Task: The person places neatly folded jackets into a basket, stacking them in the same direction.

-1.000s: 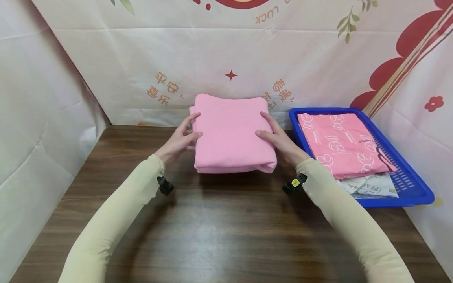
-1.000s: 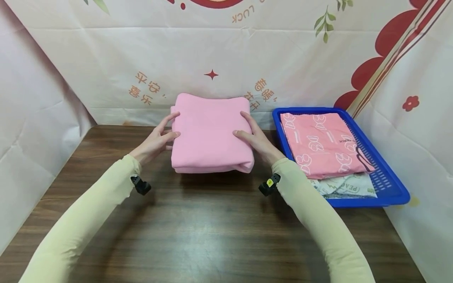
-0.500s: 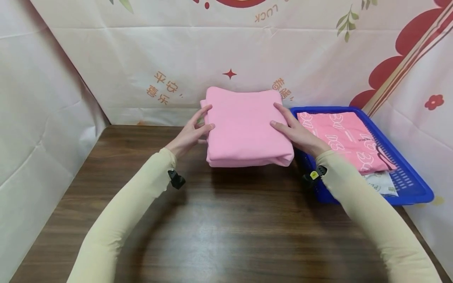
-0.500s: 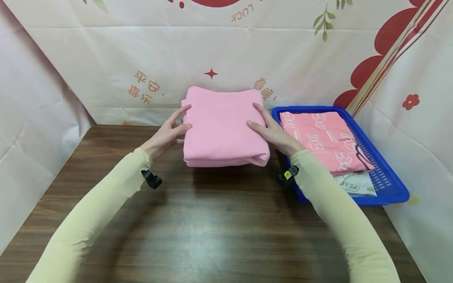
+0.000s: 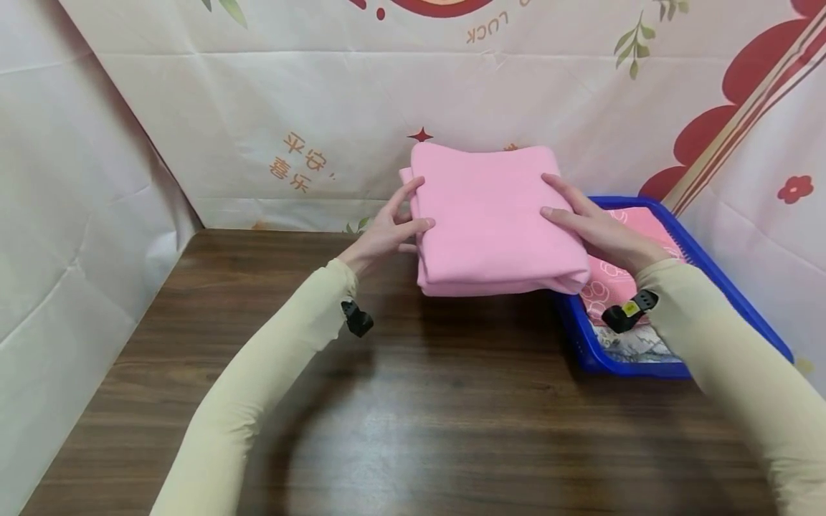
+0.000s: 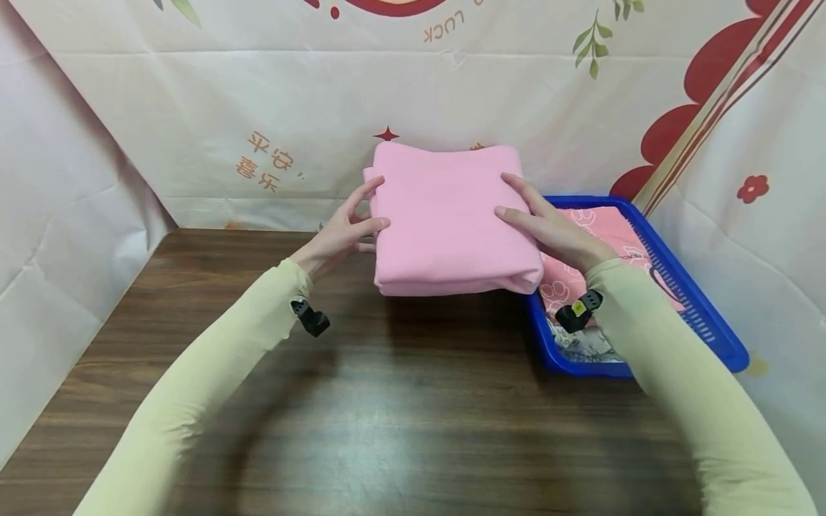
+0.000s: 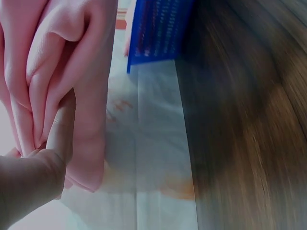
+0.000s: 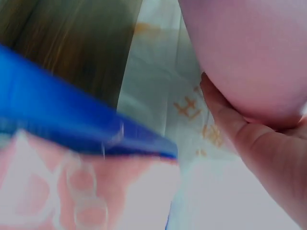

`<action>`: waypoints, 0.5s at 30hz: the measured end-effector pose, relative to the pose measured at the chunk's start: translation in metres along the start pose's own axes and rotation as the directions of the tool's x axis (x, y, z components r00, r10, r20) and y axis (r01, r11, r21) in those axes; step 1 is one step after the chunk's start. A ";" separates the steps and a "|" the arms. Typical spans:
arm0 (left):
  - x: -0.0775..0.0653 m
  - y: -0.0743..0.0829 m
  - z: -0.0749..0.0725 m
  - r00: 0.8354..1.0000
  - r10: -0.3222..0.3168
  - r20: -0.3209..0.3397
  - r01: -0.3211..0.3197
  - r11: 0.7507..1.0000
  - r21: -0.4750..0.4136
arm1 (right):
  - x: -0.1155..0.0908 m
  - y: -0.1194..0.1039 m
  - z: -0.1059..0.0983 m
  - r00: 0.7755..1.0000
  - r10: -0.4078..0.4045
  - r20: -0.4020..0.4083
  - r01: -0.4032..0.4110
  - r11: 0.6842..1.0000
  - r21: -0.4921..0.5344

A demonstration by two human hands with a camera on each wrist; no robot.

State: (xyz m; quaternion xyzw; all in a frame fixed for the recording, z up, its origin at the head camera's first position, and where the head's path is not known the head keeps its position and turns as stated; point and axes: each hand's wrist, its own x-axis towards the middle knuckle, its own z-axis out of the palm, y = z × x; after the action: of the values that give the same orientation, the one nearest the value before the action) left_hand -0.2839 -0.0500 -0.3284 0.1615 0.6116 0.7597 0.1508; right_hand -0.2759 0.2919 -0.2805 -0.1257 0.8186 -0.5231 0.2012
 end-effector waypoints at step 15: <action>0.022 -0.008 0.068 0.999 -0.009 0.038 0.010 1.000 -0.022 | -0.037 0.021 -0.051 0.999 0.029 -0.046 -0.032 0.997 -0.071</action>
State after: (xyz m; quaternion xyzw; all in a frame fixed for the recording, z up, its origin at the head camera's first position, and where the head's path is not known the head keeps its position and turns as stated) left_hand -0.2744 0.0208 -0.3215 0.1715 0.6011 0.7624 0.1677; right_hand -0.2660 0.3576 -0.2735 -0.1085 0.8431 -0.4928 0.1860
